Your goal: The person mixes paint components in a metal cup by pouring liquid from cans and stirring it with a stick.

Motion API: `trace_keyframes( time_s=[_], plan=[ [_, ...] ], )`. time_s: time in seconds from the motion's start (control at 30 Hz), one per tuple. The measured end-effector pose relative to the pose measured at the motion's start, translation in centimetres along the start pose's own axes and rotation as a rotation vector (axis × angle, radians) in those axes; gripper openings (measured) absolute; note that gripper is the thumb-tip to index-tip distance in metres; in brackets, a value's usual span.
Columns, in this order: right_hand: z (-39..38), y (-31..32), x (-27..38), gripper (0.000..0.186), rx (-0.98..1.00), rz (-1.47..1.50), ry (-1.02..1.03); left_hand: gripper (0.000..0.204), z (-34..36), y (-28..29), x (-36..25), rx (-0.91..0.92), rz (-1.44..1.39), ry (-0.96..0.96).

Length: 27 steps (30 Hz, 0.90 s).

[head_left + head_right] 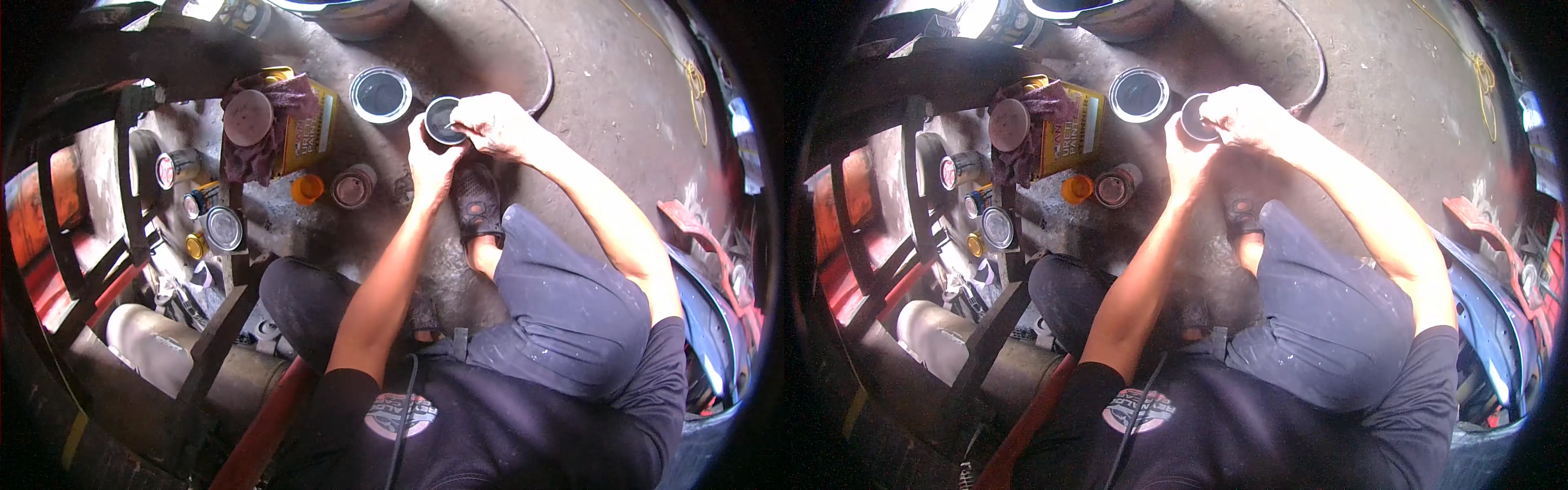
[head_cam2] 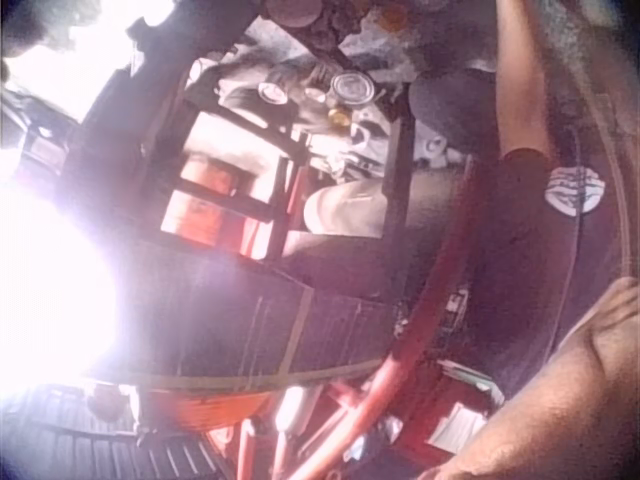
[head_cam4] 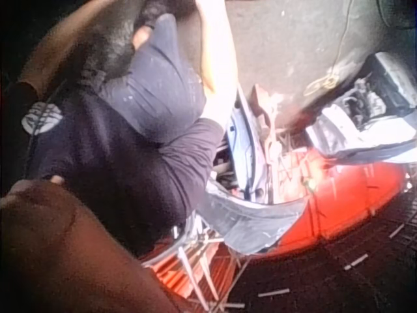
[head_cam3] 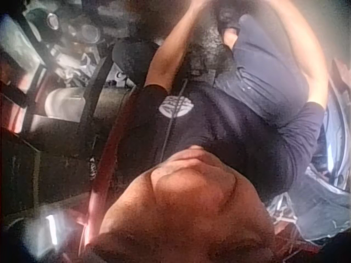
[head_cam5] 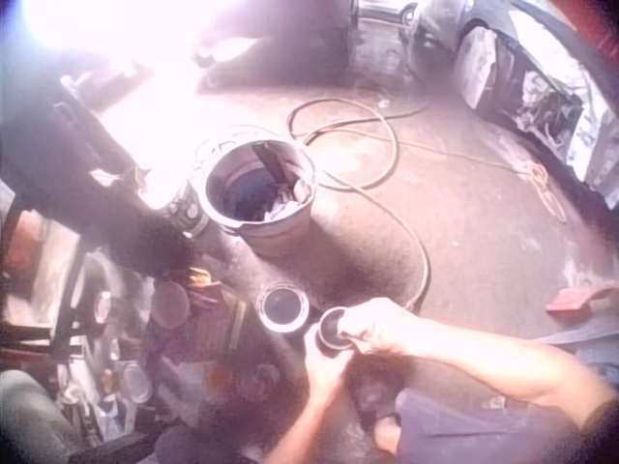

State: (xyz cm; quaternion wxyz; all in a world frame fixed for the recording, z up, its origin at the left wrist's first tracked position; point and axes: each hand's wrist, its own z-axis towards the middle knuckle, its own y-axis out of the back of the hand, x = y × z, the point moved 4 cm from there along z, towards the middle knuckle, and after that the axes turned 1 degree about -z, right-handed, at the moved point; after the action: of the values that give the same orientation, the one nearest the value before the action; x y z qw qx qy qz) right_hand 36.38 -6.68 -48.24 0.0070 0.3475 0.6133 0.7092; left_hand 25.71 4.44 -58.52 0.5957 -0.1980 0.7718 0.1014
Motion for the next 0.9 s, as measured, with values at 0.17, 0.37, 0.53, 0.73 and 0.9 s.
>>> trace_keyframes(
  time_s=[0.17,0.37,0.53,0.73,0.9],
  plan=[
    [0.0,1.2,-0.7,0.015,-0.106,-0.06,-0.083,0.08,0.2,-0.3,-0.4,0.051,-0.146,-0.092],
    [0.1,0.9,-0.3,0.013,-0.004,0.129,-0.026,0.08,0.3,-0.3,0.0,0.043,-0.158,-0.003],
    [0.1,1.9,-0.3,0.014,-0.154,0.04,0.0,0.079,0.3,-0.4,-0.3,0.059,-0.167,0.033],
    [-0.3,1.0,0.3,0.012,-0.024,0.17,0.02,0.079,0.4,-0.1,-0.7,0.054,-0.092,0.049],
    [-0.3,1.2,-0.7,0.012,-0.122,0.029,-0.016,0.079,0.6,0.1,-0.5,0.059,-0.053,0.017]
  ],
)
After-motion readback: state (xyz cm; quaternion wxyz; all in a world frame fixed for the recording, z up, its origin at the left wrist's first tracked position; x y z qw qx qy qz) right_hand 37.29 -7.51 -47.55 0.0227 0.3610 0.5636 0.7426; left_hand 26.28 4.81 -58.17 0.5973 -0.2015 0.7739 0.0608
